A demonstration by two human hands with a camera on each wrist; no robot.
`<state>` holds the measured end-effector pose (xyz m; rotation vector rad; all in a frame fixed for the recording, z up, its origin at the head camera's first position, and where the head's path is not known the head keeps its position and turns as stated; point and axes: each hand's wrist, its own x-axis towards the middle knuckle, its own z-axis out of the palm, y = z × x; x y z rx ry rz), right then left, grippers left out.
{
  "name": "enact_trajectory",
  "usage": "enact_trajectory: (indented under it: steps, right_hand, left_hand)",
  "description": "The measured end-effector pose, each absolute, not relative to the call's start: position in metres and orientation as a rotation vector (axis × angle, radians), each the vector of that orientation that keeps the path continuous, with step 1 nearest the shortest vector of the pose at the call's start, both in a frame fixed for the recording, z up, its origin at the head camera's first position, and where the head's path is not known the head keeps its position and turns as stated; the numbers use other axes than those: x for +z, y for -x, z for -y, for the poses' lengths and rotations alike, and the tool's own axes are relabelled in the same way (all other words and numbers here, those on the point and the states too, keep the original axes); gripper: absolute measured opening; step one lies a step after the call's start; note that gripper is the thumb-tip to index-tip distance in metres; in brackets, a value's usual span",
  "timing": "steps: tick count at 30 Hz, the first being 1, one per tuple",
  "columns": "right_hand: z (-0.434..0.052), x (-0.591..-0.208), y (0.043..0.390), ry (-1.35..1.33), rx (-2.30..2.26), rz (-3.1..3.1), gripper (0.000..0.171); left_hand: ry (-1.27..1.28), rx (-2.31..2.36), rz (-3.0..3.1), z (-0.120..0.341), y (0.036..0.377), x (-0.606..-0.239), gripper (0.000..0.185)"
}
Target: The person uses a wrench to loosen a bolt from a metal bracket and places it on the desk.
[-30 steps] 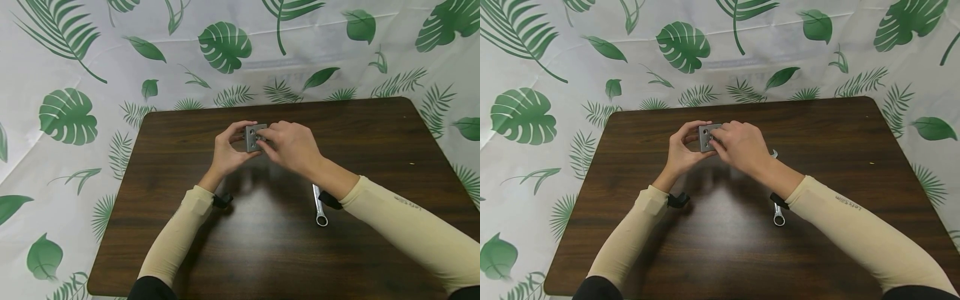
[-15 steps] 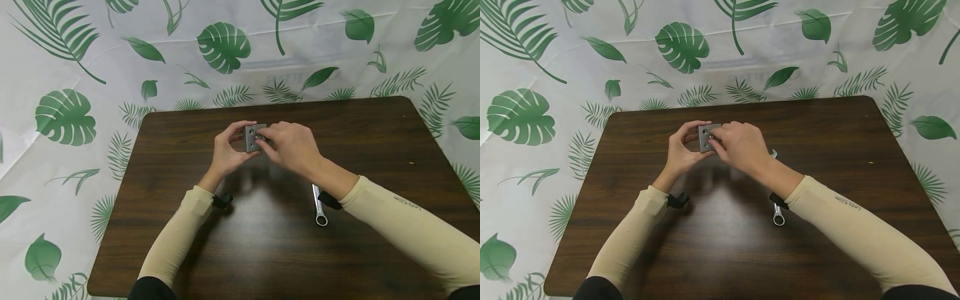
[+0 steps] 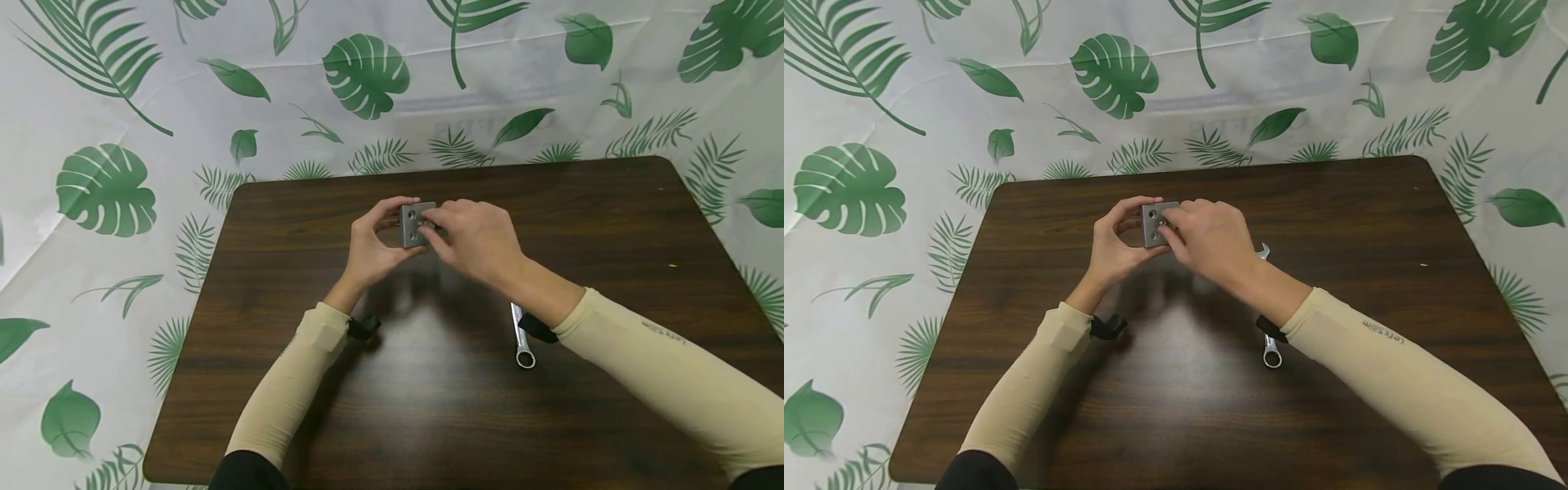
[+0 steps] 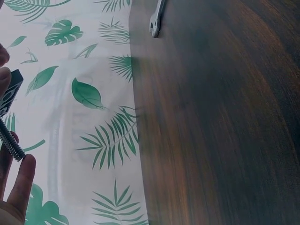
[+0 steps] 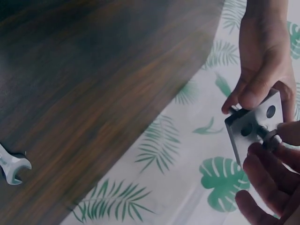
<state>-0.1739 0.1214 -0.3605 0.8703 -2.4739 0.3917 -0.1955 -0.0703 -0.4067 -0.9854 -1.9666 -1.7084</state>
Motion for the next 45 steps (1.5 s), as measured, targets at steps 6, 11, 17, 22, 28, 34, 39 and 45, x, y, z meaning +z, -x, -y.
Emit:
enact_trajectory:
  steps: [6,11,17,22,28,34,39,45]
  right_hand:
    - [-0.122,-0.3622,0.1746,-0.963,0.384,2.421,0.029]
    - [-0.1207,-0.3621,0.1737,-0.856,0.377,2.467,0.033]
    - [-0.1227,-0.3614,0.1744,-0.967,0.371,2.441,0.03]
    - [-0.1242,-0.3625,0.1743,-0.922,0.359,2.435,0.033]
    - [-0.1231,-0.3624,0.1754,-0.945,0.362,2.43,0.026]
    - [-0.1238,-0.3639,0.1757,-0.995,0.347,2.398,0.03]
    - [-0.1228,-0.3632,0.175,-0.883,0.368,2.451,0.031]
    - [-0.1231,-0.3607,0.1757,-1.018,0.375,2.413,0.028]
  left_hand:
    - [0.967,-1.689,1.976,0.0715,0.1957,-0.4067,0.065]
    - [0.966,-1.696,1.978,0.0711,0.1954,-0.4059,0.063]
    - [0.967,-1.704,1.976,0.071,0.195,-0.4055,0.064]
    - [0.963,-1.694,1.979,0.071,0.1955,-0.4053,0.064]
    - [0.975,-1.705,1.972,0.0718,0.1956,-0.4056,0.064]
    - [0.977,-1.703,1.968,0.0721,0.1955,-0.4065,0.063]
    - [0.975,-1.7,1.966,0.0714,0.1963,-0.4076,0.064]
    - [0.968,-1.706,1.964,0.0716,0.1971,-0.4087,0.064]
